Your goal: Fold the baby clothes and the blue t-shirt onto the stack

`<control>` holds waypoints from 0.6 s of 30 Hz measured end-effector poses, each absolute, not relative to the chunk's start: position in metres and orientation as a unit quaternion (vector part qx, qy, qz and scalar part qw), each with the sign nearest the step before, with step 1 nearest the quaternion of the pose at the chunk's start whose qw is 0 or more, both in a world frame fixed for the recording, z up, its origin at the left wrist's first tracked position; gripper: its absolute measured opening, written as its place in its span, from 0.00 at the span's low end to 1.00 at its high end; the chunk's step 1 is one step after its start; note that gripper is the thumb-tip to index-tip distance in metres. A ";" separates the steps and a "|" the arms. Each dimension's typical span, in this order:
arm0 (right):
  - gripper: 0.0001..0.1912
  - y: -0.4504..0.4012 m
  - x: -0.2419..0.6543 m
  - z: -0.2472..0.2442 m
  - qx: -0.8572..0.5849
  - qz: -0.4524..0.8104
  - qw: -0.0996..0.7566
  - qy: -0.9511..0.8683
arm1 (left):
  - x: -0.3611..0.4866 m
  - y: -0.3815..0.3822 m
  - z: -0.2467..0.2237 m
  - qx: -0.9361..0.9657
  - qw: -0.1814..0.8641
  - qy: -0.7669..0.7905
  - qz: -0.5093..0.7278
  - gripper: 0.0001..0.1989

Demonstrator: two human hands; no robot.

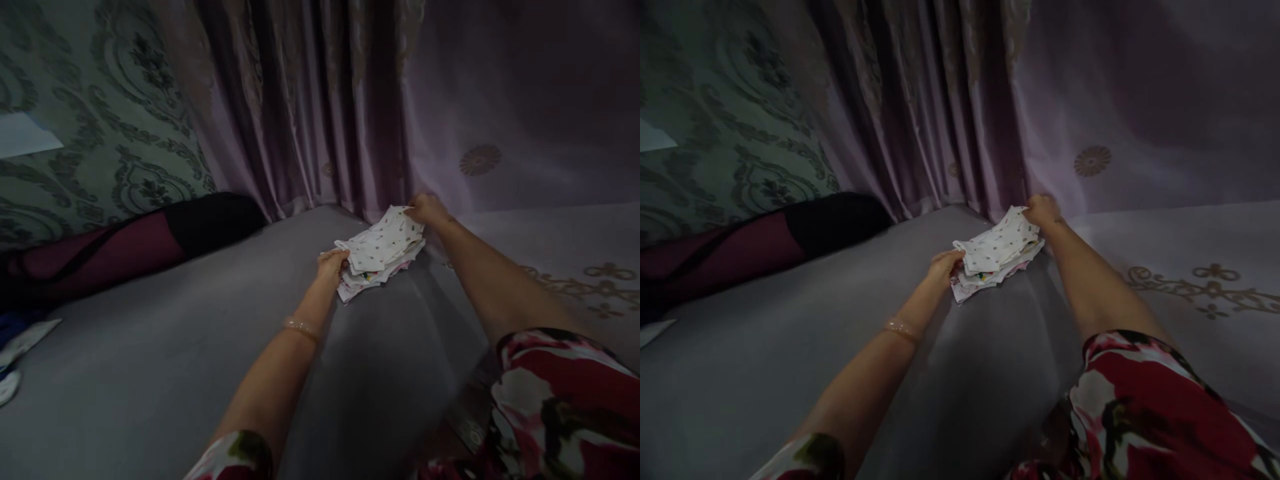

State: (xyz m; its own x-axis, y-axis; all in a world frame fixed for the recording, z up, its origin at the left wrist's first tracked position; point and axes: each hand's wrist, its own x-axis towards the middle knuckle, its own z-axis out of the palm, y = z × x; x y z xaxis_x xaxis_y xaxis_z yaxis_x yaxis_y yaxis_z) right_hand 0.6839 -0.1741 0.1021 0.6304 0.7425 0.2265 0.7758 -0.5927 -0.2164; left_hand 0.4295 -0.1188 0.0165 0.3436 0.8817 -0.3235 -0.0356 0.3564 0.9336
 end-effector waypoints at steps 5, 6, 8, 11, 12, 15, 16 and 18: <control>0.17 -0.178 0.677 0.084 -0.899 -0.080 0.127 -0.412 | 0.426 -0.122 0.005 0.468 0.675 0.460 0.336 0.08; 0.17 -0.179 0.675 0.078 -0.898 -0.088 0.123 -0.413 | 0.426 -0.123 0.003 0.472 0.674 0.459 0.335 0.09; 0.17 -0.182 0.671 0.066 -0.897 -0.103 0.113 -0.414 | 0.425 -0.124 -0.003 0.480 0.669 0.457 0.336 0.10; 0.15 -0.187 0.661 0.049 -0.897 -0.125 0.097 -0.413 | 0.426 -0.124 -0.013 0.490 0.658 0.458 0.341 0.11; 0.15 -0.187 0.657 0.045 -0.895 -0.130 0.092 -0.416 | 0.427 -0.123 -0.015 0.493 0.655 0.459 0.342 0.11; 0.16 -0.182 0.636 0.038 -0.884 -0.127 0.080 -0.442 | 0.432 -0.121 -0.021 0.495 0.647 0.464 0.347 0.10; 0.18 -0.178 0.627 0.037 -0.879 -0.115 0.078 -0.455 | 0.435 -0.121 -0.022 0.494 0.645 0.467 0.349 0.10; 0.21 -0.170 0.607 0.035 -0.867 -0.080 0.076 -0.485 | 0.439 -0.122 -0.022 0.491 0.643 0.470 0.353 0.09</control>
State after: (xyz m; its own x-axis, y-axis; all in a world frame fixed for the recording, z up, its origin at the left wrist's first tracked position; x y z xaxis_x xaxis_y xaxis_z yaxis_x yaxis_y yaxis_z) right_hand 0.6066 -0.1695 0.0352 0.5160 0.8295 0.2135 0.8541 -0.5173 -0.0544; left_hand 0.4386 -0.1223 -0.0223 0.3090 0.9153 -0.2582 0.0087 0.2688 0.9632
